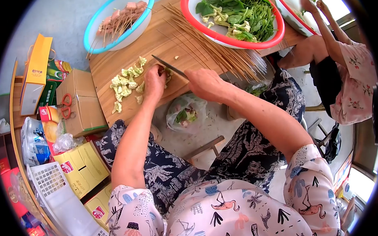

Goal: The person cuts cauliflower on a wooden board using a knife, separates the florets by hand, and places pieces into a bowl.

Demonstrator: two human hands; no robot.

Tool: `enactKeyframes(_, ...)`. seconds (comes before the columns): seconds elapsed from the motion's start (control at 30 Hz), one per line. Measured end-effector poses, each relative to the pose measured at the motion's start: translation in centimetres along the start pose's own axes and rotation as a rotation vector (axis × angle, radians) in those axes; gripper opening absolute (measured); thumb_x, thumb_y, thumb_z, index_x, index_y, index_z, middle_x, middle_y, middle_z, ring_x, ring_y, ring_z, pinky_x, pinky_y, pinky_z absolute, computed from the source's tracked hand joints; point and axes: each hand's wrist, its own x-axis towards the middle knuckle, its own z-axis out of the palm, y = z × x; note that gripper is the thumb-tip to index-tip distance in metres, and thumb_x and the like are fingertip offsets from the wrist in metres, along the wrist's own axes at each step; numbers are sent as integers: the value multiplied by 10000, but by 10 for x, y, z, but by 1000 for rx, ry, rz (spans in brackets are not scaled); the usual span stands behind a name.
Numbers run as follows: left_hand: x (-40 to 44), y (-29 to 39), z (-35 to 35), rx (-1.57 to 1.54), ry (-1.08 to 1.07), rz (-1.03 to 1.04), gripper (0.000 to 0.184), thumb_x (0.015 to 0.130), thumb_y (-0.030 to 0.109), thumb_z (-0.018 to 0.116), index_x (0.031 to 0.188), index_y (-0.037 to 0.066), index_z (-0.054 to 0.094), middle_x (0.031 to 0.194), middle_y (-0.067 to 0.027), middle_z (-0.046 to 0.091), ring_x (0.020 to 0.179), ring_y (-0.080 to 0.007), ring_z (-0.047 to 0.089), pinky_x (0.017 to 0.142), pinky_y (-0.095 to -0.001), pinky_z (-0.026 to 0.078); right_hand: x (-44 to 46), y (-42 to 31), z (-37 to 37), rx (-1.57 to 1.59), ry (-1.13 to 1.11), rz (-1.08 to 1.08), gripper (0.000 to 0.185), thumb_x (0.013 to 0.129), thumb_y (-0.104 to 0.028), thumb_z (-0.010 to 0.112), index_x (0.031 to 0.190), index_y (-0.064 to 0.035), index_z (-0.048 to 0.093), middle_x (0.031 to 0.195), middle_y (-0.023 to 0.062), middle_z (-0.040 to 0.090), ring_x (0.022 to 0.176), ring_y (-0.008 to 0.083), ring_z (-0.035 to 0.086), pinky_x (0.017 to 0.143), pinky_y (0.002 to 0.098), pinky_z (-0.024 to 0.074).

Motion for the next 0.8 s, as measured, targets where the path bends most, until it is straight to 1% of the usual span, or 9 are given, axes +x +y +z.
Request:
enactKeyframes(0.13,0,0,-1,42,11,52,125,762,-6,660,880,-44,643,857,-248,657,850,-433,630,730,-471,496,5,-3,0,-5,-3,-12,178,820,-80,512,931,19,609,837,254,670,842,430,654,728,508,507)
enactKeyframes(0.3,-3,6,-3,48,3,39,129,762,-17,648,886,-45,628,862,-251,654,855,-440,625,729,-477,493,11,-5,9,-51,85,-27,168,797,-58,536,931,-3,619,840,226,683,841,388,675,730,480,526)
enactKeyframes(0.4,-4,-2,2,34,51,120,132,769,-5,650,894,-31,616,866,-251,631,841,-451,606,724,-489,482,10,-3,5,-113,64,-37,169,820,-68,530,961,-16,607,846,207,690,853,367,682,735,466,533)
enactKeyframes(0.5,-5,-5,-2,40,11,74,145,765,18,675,899,6,620,870,-215,596,851,-423,583,740,-472,471,9,1,-7,-102,70,86,189,861,-91,499,1014,-12,576,850,217,687,855,384,676,739,479,528)
enactKeyframes(0.57,-3,-7,-8,165,80,28,104,772,97,706,841,54,642,894,-153,575,876,-358,570,757,-447,458,7,6,-17,-69,88,115,199,877,-101,483,1034,-9,564,853,225,685,856,395,672,743,490,523)
enactKeyframes(0.6,1,-6,-13,167,86,29,104,772,97,706,841,54,642,894,-153,575,876,-358,570,757,-447,458,7,8,-22,-32,108,147,210,892,-111,468,1054,-6,551,855,233,682,857,405,667,746,501,518)
enactKeyframes(0.67,13,-5,-25,295,231,-14,116,779,181,721,777,91,649,924,-108,576,926,-301,562,781,-430,443,2,9,-27,7,122,152,215,897,-119,458,1056,1,541,865,247,678,859,420,659,754,518,508)
enactKeyframes(0.7,21,-13,-30,290,234,-79,126,797,230,711,764,115,671,967,-83,595,970,-282,558,835,-435,424,1,9,-28,10,112,153,211,895,-122,462,1045,2,544,863,247,677,859,419,659,756,518,508)
enactKeyframes(0.8,31,-34,-35,379,235,50,82,800,214,715,816,135,705,1028,-56,616,1022,-274,543,910,-434,396,-4,9,-25,17,92,126,203,891,-130,469,1022,2,549,860,246,676,858,419,658,758,516,507)
